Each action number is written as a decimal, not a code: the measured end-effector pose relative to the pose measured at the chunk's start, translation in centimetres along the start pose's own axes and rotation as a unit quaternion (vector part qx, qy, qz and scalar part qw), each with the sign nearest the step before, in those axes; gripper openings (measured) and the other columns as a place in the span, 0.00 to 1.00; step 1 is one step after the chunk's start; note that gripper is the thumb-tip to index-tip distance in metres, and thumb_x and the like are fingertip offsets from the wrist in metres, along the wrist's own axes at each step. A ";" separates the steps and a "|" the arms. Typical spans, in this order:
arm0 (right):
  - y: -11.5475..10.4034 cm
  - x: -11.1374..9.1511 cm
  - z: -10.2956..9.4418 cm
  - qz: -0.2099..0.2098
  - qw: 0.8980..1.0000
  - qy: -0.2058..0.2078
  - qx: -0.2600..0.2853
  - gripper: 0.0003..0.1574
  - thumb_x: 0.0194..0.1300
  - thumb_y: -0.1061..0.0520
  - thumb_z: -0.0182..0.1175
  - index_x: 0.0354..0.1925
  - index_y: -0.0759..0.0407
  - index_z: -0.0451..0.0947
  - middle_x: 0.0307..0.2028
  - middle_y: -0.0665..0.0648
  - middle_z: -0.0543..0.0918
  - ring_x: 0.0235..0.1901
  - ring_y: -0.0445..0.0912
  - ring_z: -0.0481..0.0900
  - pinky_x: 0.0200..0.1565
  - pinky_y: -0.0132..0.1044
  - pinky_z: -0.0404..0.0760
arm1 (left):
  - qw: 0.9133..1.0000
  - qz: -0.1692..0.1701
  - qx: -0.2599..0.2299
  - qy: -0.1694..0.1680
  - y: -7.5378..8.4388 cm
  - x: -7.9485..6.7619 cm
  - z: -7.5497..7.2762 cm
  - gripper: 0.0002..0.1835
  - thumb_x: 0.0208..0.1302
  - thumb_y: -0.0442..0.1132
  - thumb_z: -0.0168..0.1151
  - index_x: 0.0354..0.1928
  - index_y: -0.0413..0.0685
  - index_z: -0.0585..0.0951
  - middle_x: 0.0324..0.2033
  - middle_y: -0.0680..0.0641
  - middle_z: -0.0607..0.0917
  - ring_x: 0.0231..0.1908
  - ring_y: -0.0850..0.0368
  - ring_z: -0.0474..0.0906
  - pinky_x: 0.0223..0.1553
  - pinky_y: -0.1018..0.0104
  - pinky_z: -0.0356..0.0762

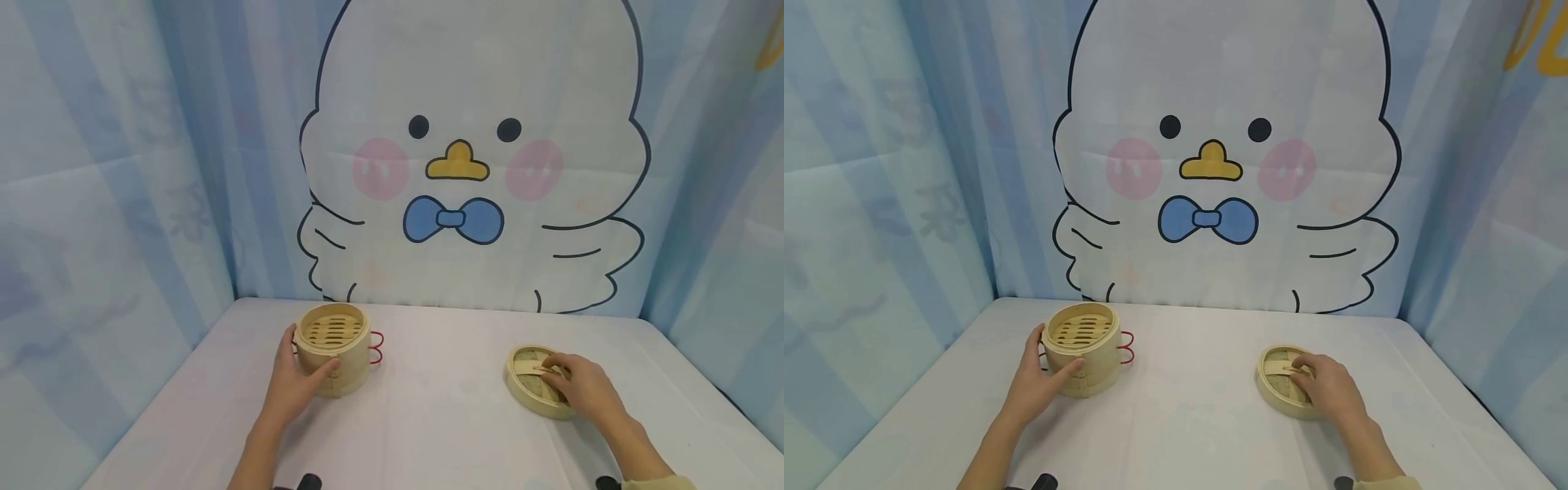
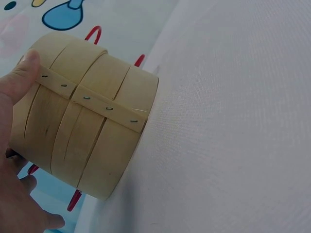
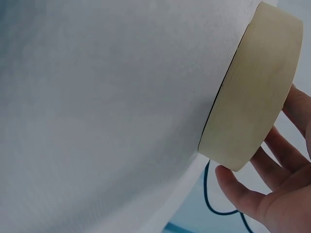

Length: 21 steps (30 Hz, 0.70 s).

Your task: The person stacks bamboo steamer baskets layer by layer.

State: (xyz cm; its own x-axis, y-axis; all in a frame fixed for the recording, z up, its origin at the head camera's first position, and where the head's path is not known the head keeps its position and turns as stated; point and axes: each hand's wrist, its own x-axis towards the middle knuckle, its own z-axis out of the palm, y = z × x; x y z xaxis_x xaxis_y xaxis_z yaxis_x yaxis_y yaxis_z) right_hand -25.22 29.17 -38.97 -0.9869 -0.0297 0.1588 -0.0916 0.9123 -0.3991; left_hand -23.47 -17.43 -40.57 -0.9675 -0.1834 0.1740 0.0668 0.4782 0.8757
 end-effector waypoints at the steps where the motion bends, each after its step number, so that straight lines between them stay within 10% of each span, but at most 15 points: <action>1: 0.0 0.0 0.0 0.000 1.000 0.001 0.000 0.14 0.66 0.57 0.68 0.47 0.63 0.83 0.52 0.74 0.80 0.55 0.73 0.74 0.54 0.67 0.73 | 1.000 0.001 -0.001 0.000 0.0 0.0 0.0 0.61 0.60 0.55 0.74 0.80 0.43 0.42 0.77 0.35 0.50 0.75 0.36 0.46 0.71 0.35 0.47; 21: -0.6 -0.3 0.0 -0.041 0.998 0.041 0.013 0.10 0.65 0.60 0.68 0.44 0.63 0.83 0.48 0.72 0.82 0.53 0.72 0.76 0.53 0.67 0.74 | 1.000 0.008 -0.002 0.000 0.0 0.0 0.0 0.61 0.60 0.56 0.74 0.80 0.42 0.42 0.77 0.35 0.50 0.76 0.36 0.45 0.71 0.35 0.47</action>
State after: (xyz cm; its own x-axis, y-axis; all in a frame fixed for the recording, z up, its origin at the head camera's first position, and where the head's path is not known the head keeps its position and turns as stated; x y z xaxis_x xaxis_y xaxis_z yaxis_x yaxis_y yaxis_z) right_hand -24.91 28.65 -38.76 -0.9619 -0.0688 0.2647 -0.1754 0.8977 -0.4042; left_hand -23.46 -17.43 -40.63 -0.9663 -0.1762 0.1875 0.0826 0.4779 0.8745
